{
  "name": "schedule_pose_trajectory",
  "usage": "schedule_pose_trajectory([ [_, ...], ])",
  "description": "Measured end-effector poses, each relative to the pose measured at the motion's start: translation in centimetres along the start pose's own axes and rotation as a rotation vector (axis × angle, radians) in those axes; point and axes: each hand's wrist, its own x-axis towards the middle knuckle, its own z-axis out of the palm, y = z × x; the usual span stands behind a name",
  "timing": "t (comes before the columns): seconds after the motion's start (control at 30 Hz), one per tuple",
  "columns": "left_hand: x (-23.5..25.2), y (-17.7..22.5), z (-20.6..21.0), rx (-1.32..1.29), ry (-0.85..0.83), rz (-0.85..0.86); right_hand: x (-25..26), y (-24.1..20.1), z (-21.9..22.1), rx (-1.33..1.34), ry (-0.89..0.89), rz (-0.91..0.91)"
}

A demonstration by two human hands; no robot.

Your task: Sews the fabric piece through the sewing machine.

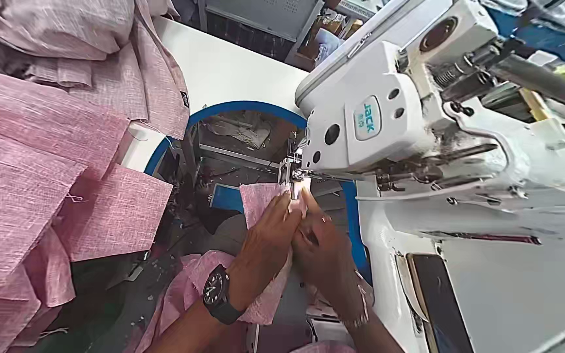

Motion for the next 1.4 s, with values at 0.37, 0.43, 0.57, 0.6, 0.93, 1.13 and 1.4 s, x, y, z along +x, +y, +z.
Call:
schedule_pose_trajectory([
  [0.37,0.9,-0.3,0.5,0.078,-0.001,0.02,0.3,0.7,-0.1,0.26,-0.029,0.122],
  [0.43,1.2,-0.4,0.6,0.072,0.012,0.023,0.3,0.1,0.1,0.091,-0.005,0.069],
  [0.57,1.6,-0.7,0.5,0.048,-0.029,-0.02,0.0,-1.1,1.4,-0.216,0.111,-0.039],
  [0.6,2.2,-1.1,0.4,0.045,-0.041,-0.007,0.3,-1.0,1.8,-0.261,0.154,-0.064],
  [0.93,-3.4,2.6,-6.0,-0.18,-0.311,-0.314,-9.7,1.1,-8.6,-0.239,-0.265,0.202],
  [1.13,-5.1,3.4,-2.1,-0.063,-0.018,-0.142,-9.1,-7.1,-6.8,-0.349,-0.444,-0.232],
  [1.4,-6.2,1.2,-1.6,-0.081,0.098,0.029,-2.6,-10.7,-8.5,-0.564,-0.843,0.148],
])
